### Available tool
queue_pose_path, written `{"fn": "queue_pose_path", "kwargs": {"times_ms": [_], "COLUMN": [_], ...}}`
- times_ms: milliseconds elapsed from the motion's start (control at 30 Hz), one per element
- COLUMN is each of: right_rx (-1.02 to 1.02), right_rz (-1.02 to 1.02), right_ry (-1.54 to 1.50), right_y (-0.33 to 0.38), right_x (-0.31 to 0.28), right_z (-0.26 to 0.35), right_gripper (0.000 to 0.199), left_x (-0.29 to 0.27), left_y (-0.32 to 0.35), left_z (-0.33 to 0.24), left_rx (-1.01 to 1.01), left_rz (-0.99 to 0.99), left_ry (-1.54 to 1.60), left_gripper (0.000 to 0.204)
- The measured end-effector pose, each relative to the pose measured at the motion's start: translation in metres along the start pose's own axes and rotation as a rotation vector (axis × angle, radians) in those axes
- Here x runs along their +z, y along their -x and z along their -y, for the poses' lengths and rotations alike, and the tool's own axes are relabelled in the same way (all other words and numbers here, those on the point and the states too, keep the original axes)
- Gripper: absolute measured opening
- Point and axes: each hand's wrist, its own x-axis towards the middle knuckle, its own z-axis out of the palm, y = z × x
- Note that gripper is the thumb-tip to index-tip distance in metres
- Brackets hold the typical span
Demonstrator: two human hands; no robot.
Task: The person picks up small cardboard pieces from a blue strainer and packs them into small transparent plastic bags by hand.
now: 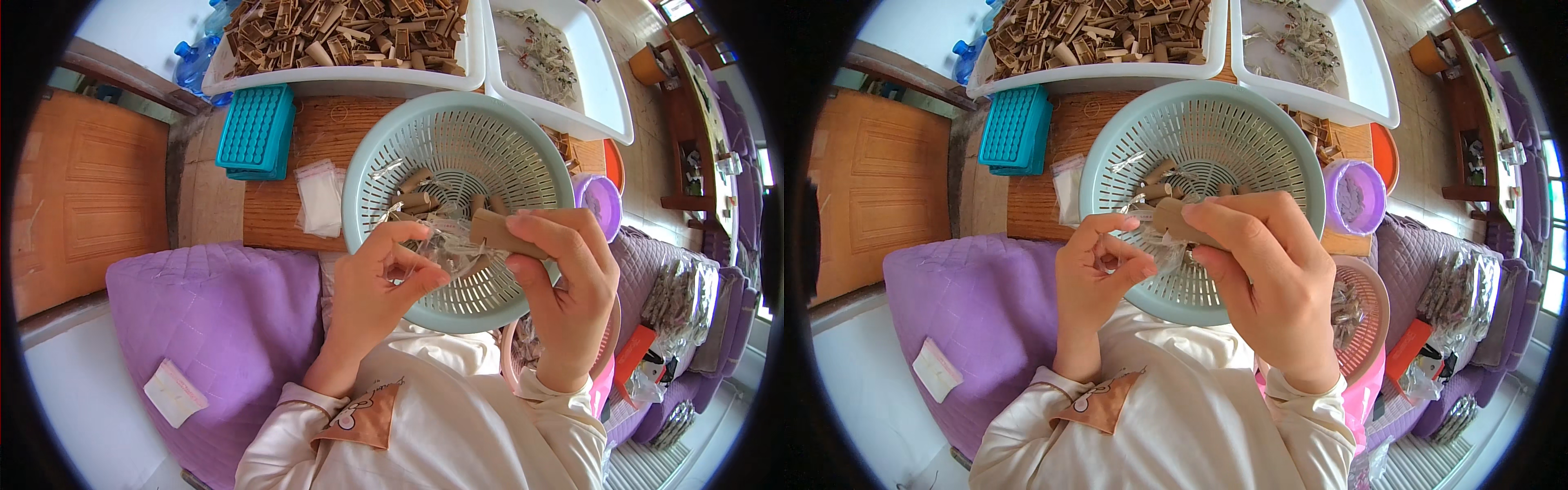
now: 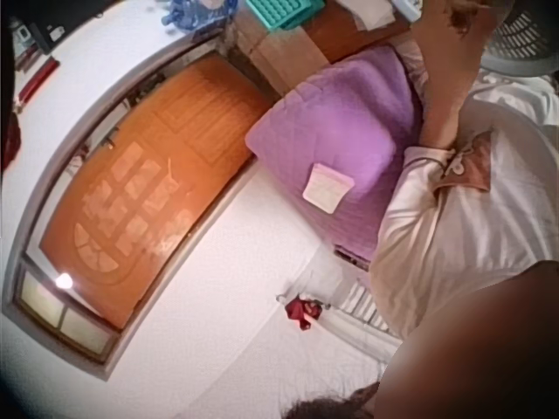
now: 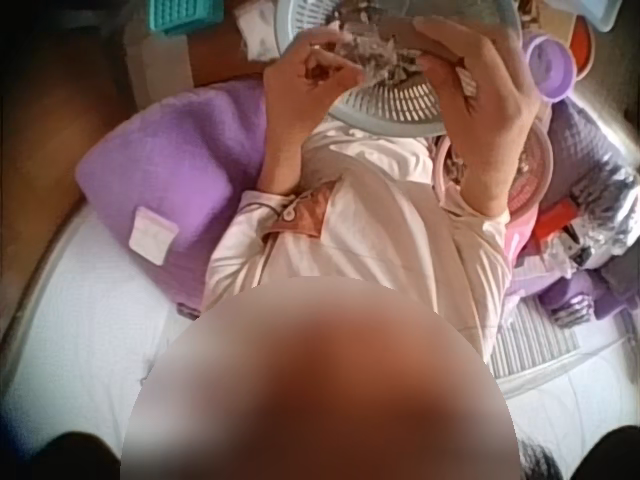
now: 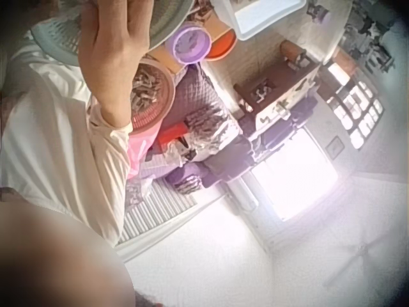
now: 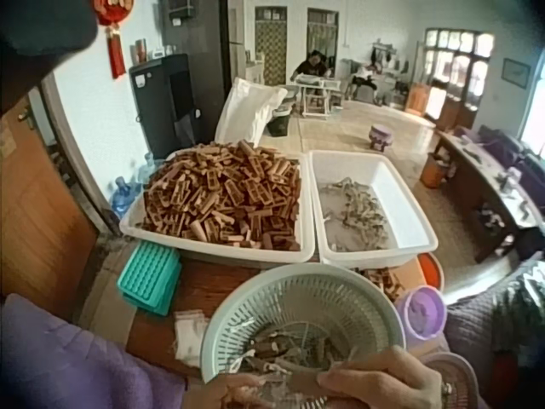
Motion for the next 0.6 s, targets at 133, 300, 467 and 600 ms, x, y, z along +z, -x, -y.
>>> {"fn": "queue_pose_path", "kwargs": {"times_ms": [133, 300, 467, 600], "right_rx": [0.056, 0.089, 0.194, 0.214], "right_rz": [0.000, 0.060, 0.272, 0.338], "right_ry": [0.074, 0.061, -0.239, -0.272], "right_y": [-0.004, -0.008, -0.011, -0.015], "right_x": [-0.001, -0.003, -0.004, -0.004], "right_z": [0.003, 0.001, -0.013, -0.017], "right_gripper": [0.026, 0.025, 0.025, 0.023], "left_x": [0.002, 0.002, -0.001, 0.004], "left_y": [0.003, 0.004, 0.004, 0.004], "left_z": [-0.002, -0.005, -0.003, 0.004], "left_rx": [-0.019, -0.016, -0.027, -0.012], "left_rz": [0.014, 0.030, 0.127, 0.196], "left_ry": [0.051, 0.017, 0.074, 0.346], "left_gripper": [0.038, 0.041, 0.041, 0.049]}}
